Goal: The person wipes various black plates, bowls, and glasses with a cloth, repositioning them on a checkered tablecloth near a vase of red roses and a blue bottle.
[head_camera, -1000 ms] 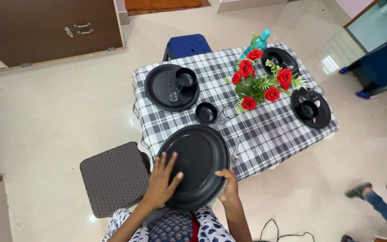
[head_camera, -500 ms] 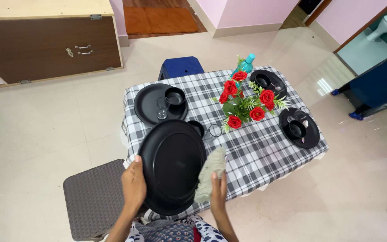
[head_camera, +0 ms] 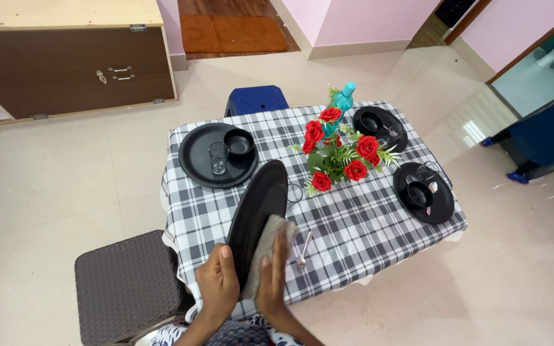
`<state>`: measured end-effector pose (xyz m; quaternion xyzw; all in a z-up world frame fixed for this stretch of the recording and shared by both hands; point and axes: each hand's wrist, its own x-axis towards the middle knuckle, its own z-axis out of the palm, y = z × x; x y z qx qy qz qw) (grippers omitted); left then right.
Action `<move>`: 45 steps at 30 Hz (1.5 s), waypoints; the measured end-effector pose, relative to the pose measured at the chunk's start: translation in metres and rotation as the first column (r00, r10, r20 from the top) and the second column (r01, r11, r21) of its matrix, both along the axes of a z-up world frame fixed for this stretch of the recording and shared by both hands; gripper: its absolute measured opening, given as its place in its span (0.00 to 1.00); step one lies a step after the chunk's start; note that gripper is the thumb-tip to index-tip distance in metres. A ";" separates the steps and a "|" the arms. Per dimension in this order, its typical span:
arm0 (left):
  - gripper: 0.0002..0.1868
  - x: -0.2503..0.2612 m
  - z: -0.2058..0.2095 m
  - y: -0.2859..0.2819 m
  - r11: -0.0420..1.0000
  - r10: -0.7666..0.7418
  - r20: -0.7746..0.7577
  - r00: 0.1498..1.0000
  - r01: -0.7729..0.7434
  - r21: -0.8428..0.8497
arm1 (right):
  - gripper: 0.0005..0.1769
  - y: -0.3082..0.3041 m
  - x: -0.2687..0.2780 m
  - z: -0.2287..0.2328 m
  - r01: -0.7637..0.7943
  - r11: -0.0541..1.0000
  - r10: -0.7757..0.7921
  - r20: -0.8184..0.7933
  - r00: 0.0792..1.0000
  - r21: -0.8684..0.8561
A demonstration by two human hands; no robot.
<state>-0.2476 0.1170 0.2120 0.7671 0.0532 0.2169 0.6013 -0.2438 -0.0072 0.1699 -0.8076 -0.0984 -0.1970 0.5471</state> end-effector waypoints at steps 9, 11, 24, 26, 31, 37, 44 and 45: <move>0.22 -0.026 0.022 -0.035 0.957 -0.140 -0.017 0.990 0.140 0.254 | 0.33 -0.066 0.094 0.014 -0.085 0.951 0.038 0.163 0.986 0.298; 0.20 -0.029 0.027 -0.043 0.949 -0.125 0.020 0.992 0.113 0.293 | 0.38 -0.060 0.094 -0.005 0.067 0.742 0.113 -0.224 0.968 0.667; 0.20 -0.037 0.018 -0.087 0.918 -0.111 0.065 0.992 0.077 0.389 | 0.37 -0.099 0.104 -0.015 -0.074 0.822 0.126 -0.053 0.991 0.565; 0.17 -0.046 0.011 -0.094 0.908 -0.172 0.177 0.969 0.086 0.411 | 0.36 -0.106 0.083 -0.037 -0.028 0.621 0.288 -0.195 0.938 0.783; 0.13 -0.035 0.001 -0.100 0.800 -0.196 0.253 0.947 0.005 0.600 | 0.32 -0.110 0.052 -0.032 0.240 0.129 0.658 -0.264 0.706 0.962; 0.13 -0.028 -0.017 -0.087 0.659 -0.364 0.010 0.931 0.250 0.710 | 0.47 -0.167 0.053 -0.036 0.267 0.426 0.711 -0.502 0.493 0.865; 0.25 -0.010 -0.064 -0.028 0.817 0.050 -0.069 0.996 -0.001 0.576 | 0.35 -0.206 0.041 -0.089 0.394 0.603 0.577 -0.721 0.384 0.693; 0.29 -0.003 -0.079 -0.016 0.839 0.229 -0.179 0.957 -0.101 0.534 | 0.34 -0.211 0.041 -0.091 0.399 0.594 0.571 -0.715 0.402 0.699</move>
